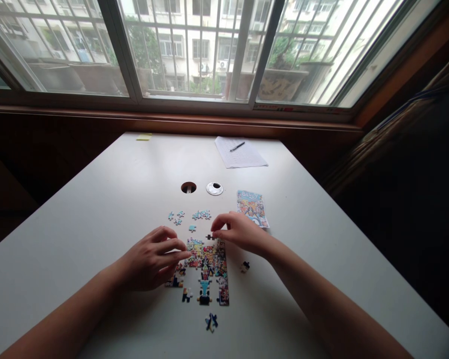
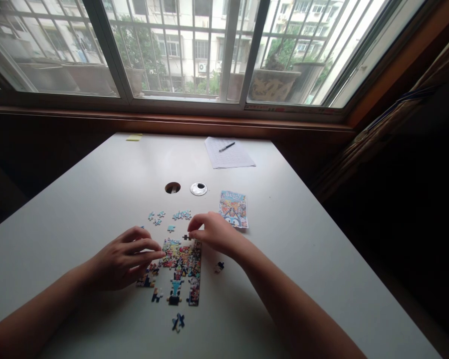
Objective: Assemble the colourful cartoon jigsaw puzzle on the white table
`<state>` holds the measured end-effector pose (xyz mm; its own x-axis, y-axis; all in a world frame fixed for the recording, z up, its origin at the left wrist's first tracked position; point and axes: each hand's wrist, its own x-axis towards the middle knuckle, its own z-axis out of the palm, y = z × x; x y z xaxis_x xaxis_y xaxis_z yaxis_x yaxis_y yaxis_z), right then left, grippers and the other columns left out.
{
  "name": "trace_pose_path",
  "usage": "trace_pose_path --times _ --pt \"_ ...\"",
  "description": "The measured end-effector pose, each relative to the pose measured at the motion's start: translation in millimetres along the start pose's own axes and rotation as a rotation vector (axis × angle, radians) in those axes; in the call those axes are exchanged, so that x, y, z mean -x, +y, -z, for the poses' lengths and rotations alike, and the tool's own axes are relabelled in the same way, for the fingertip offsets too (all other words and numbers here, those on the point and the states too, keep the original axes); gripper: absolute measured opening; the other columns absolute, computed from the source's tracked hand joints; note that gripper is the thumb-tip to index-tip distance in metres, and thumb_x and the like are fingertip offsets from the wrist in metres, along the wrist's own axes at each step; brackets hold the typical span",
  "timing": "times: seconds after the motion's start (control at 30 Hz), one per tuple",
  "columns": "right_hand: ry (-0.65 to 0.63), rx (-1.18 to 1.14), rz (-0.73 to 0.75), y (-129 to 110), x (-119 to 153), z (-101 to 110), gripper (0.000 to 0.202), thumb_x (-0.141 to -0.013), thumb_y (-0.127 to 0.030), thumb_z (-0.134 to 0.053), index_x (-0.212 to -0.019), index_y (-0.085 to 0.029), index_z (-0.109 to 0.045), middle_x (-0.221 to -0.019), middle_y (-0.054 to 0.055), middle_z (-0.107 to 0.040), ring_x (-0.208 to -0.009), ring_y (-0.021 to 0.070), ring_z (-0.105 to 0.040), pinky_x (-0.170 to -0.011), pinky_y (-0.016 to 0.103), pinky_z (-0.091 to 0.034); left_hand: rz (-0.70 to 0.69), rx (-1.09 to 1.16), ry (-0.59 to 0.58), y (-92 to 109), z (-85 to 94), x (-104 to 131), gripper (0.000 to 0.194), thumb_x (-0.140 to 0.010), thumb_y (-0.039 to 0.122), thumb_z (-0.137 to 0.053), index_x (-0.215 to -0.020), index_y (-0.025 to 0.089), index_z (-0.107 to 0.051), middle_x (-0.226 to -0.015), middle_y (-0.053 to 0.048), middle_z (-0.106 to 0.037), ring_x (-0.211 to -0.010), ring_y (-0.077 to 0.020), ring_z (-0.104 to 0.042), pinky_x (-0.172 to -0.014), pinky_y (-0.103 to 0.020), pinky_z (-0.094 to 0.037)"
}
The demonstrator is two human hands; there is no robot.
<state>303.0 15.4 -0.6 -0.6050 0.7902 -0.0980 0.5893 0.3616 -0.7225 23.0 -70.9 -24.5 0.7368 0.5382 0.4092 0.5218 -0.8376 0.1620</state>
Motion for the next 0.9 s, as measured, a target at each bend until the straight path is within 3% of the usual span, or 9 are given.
trace_pose_path --times 0.47,0.9 --pt "-0.076 -0.018 -0.087 0.5 2.4 6.6 0.01 -0.08 -0.024 -0.072 -0.089 -0.023 -0.076 -0.093 0.001 -0.076 -0.086 0.0162 -0.068 -0.075 0.027 -0.048 -0.004 0.001 -0.032 1.6 2.2 -0.8 0.041 -0.086 0.011 -0.061 -0.125 0.025 -0.064 -0.112 -0.004 -0.07 -0.1 -0.023 -0.055 -0.089 -0.039 -0.049" --pt "-0.099 -0.01 -0.068 5.8 1.0 3.6 0.01 -0.079 -0.024 -0.071 -0.088 -0.025 -0.076 -0.092 -0.001 -0.076 -0.086 0.0158 -0.068 -0.075 0.027 -0.048 0.003 -0.002 -0.063 1.7 1.6 -1.2 0.047 -0.086 0.011 -0.062 -0.13 0.03 -0.061 -0.116 -0.003 -0.069 -0.104 -0.023 -0.055 -0.092 -0.039 -0.048"
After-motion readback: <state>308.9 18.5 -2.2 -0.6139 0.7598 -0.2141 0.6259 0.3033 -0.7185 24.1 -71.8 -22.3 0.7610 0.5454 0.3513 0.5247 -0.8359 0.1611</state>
